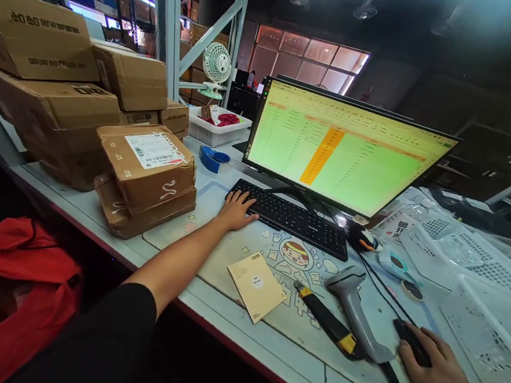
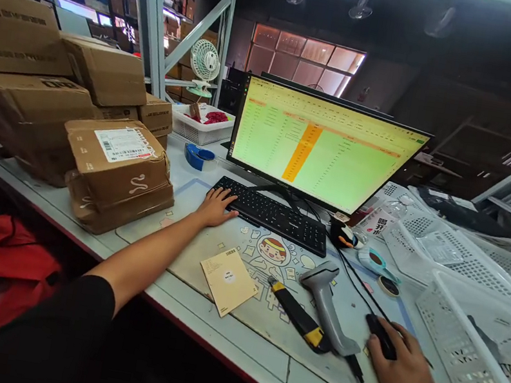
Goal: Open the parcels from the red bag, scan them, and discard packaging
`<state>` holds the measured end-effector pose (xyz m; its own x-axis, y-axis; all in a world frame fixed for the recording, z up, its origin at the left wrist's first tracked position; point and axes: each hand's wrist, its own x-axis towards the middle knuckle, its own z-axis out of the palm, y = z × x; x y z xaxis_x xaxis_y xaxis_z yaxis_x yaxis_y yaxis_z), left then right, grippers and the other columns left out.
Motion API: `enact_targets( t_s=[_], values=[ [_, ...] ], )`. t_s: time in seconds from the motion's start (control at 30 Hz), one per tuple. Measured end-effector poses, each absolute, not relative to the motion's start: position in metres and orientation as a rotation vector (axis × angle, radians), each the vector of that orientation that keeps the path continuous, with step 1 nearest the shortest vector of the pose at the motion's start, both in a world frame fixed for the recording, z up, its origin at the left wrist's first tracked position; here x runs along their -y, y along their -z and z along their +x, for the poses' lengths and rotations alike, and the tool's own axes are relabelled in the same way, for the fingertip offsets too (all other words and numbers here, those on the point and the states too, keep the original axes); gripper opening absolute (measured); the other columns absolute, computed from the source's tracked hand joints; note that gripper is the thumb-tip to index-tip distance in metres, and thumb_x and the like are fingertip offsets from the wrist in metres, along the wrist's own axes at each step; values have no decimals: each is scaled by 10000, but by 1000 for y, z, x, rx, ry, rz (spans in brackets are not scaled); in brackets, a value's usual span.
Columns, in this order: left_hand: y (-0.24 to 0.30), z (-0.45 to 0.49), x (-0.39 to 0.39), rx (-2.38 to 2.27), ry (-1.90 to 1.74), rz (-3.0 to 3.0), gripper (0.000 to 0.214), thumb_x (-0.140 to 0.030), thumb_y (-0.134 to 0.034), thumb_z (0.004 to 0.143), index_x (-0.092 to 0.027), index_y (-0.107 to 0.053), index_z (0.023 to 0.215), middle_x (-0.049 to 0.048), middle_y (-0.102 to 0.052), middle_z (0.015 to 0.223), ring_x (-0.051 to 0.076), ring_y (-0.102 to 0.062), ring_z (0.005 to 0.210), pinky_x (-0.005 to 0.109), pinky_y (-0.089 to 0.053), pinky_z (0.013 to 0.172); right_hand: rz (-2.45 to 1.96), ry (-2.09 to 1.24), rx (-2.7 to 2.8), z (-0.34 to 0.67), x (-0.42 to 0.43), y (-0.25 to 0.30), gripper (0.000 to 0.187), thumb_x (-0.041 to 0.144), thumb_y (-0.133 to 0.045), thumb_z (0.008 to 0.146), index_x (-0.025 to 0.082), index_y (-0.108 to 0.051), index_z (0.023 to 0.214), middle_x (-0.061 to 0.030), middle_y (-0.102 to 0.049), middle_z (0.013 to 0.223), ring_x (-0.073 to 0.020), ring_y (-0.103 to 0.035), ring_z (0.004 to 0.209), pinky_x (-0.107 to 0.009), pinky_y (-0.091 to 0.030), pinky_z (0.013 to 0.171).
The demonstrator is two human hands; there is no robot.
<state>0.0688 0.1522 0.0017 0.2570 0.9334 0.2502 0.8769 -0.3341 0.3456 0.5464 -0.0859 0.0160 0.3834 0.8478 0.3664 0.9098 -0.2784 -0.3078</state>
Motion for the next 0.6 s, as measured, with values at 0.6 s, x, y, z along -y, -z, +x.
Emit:
enact_targets(
  t_s=[0.6],
  values=[
    [-2,70,-152,-1770,-588,2382,690,-642,-440,1016,-270,-446,1597,80,-300,1728,340,-218,1611,522,-126,1329,-2038,391,1648,572,86,3,596,630,-437,838,260,-732,1200,-104,-657,1304,-376,-687,1035,-532,-583,896]
  ],
)
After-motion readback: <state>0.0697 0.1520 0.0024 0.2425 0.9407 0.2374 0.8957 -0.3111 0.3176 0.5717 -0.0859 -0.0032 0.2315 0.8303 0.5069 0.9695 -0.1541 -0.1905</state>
